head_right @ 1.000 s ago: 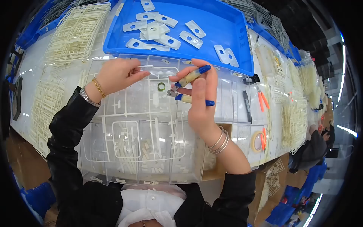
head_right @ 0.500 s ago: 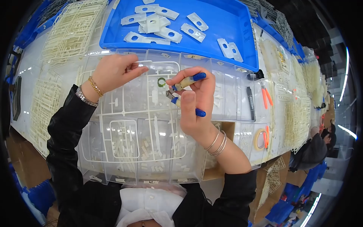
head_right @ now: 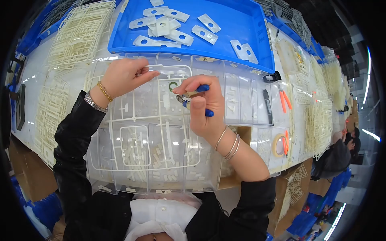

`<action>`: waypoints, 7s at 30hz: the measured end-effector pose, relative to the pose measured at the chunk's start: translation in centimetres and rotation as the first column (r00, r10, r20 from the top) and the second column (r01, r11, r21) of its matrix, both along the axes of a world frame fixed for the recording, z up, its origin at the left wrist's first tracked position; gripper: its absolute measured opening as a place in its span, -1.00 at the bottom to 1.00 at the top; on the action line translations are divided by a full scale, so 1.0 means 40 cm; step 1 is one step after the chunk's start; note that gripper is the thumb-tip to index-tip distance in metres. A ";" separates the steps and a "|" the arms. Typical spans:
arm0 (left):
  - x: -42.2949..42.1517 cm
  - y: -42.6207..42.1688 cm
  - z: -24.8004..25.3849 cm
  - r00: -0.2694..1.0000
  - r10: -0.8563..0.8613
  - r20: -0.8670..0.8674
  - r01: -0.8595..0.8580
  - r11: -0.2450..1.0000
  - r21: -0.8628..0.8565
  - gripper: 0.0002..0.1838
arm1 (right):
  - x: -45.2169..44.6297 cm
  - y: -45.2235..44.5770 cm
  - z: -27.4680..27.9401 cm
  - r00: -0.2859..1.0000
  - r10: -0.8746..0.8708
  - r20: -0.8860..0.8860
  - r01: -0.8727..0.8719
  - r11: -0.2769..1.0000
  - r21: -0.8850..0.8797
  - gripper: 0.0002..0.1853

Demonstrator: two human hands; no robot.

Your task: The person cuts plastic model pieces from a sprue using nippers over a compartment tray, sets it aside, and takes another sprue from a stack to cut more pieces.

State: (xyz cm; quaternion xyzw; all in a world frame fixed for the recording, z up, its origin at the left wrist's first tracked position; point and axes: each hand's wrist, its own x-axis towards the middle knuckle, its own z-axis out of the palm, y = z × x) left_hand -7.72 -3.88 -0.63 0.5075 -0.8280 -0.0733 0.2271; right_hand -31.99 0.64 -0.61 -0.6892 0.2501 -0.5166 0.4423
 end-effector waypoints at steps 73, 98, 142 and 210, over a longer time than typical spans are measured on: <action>-0.508 -0.130 0.074 0.980 -0.197 -0.042 0.199 0.979 0.053 -0.40 | -0.463 0.058 0.189 0.872 -0.478 0.104 0.455 0.871 0.188 -0.14; -0.517 -0.138 0.020 0.965 -0.194 -0.178 0.222 0.963 0.151 -0.45 | -0.533 0.056 0.115 0.770 -0.558 0.309 0.372 0.786 0.493 -0.17; -0.494 0.125 0.050 0.629 0.413 -0.658 0.565 0.338 0.753 -0.68 | -0.349 -0.099 0.059 0.929 -0.354 0.108 0.347 0.935 0.078 -0.31; -0.711 0.064 0.046 0.634 0.248 -0.732 0.647 0.349 0.678 -0.27 | -0.565 -0.024 0.053 0.921 -0.389 0.014 0.387 0.919 0.077 -0.21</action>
